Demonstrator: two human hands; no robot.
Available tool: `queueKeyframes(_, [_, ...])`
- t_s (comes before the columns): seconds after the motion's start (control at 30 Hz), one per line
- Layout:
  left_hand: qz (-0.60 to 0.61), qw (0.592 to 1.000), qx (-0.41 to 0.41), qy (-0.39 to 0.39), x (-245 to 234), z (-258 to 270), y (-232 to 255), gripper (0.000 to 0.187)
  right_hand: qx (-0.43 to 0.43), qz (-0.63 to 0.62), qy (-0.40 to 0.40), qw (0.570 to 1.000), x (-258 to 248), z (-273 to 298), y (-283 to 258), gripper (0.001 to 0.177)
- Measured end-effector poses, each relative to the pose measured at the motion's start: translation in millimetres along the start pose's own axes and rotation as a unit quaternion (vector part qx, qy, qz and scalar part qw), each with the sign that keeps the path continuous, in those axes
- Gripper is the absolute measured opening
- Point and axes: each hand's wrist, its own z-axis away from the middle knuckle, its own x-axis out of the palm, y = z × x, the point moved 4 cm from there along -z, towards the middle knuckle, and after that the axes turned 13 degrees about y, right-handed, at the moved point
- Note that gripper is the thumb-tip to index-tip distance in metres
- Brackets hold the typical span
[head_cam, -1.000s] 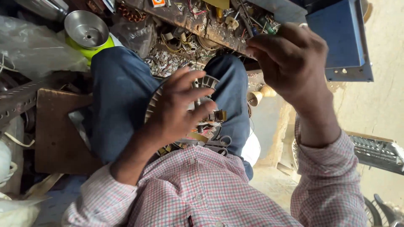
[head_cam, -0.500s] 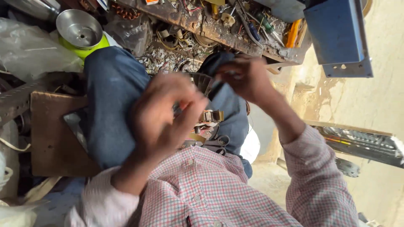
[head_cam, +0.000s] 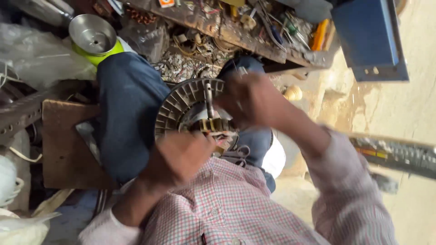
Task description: Repairing or rewiring the stator/coil of a fan motor at a workbench.
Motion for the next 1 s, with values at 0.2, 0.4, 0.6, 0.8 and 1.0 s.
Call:
queueKeyframes(0.2, [0.125,0.980,-0.139,0.061,16.2,-66.8,-47.1,0.022,0.018,0.077,0.065,0.995,-45.5,-15.4,5.2,0.005])
queueKeyframes(0.4, [0.147,0.955,-0.164,-0.200,25.1,-81.3,-79.4,0.023,-0.039,0.038,-0.082,0.995,-57.7,2.9,-90.0,0.008])
queueKeyframes(0.6, [0.129,0.977,-0.168,-0.015,15.9,-19.6,-7.8,0.020,-0.044,0.007,0.135,0.990,-95.3,-20.9,-49.3,0.005])
queueKeyframes(0.8, [-0.152,0.987,0.003,0.056,7.3,2.5,16.2,0.017,-0.027,-0.034,0.065,0.997,-16.1,-26.2,11.4,0.007])
queueKeyframes(1.0, [0.078,0.979,-0.185,0.021,22.4,-69.1,-48.7,0.022,0.073,0.123,0.085,0.986,-72.5,-11.9,13.5,0.006])
